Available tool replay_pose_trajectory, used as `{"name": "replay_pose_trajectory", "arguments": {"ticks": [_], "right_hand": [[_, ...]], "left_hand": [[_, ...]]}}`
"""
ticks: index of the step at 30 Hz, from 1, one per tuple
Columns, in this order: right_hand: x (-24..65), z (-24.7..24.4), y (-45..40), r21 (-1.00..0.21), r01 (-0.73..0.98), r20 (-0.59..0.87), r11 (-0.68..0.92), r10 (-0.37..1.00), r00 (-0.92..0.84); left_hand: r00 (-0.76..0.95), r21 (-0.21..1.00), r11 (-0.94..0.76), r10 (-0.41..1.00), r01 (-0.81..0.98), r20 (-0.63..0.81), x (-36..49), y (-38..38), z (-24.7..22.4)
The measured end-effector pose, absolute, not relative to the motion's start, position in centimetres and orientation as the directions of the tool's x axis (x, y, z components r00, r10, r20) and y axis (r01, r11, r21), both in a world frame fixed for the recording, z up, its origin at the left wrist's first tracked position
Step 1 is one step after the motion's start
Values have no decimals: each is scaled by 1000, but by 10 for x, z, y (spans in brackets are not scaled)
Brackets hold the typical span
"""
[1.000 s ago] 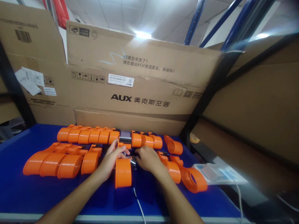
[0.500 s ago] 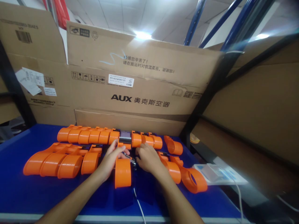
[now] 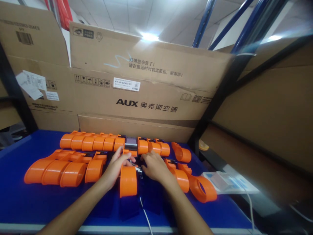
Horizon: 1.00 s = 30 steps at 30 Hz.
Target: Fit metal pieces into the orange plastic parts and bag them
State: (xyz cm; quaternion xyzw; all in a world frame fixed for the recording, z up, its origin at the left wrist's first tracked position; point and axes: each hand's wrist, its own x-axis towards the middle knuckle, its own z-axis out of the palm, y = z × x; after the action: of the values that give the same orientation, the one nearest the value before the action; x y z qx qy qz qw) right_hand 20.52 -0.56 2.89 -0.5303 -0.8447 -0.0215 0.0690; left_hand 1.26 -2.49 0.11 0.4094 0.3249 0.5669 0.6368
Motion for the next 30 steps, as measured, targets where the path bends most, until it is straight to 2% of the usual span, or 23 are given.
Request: {"name": "replay_pose_trajectory", "arguments": {"ticks": [8, 15, 17, 20, 24, 26, 30], "right_hand": [[206, 25, -5, -9, 898, 106, 440, 893, -437], [206, 33, -11, -35, 895, 202, 444, 880, -429], [206, 35, -11, -112, 895, 232, 432, 887, -399], [204, 38, -10, -305, 827, 307, 472, 871, -384], [202, 36, -4, -561, 624, 491, 544, 826, -279], [199, 33, -2, -665, 485, 534, 568, 816, -224], [195, 28, 0, -760, 281, 540, 586, 810, -230]], "left_hand": [[152, 884, 40, 988, -467, 36, 13, -24, 2], [151, 886, 17, 987, -464, 60, 12, -23, -1], [153, 887, 19, 986, -462, 59, 12, -23, 0], [152, 886, 24, 987, -462, 53, 12, -23, 0], [142, 891, 19, 989, -453, 51, 13, -21, -1], [138, 895, 16, 989, -447, 51, 13, -19, -2], [135, 900, 24, 990, -435, 39, 13, -18, -3]]}}
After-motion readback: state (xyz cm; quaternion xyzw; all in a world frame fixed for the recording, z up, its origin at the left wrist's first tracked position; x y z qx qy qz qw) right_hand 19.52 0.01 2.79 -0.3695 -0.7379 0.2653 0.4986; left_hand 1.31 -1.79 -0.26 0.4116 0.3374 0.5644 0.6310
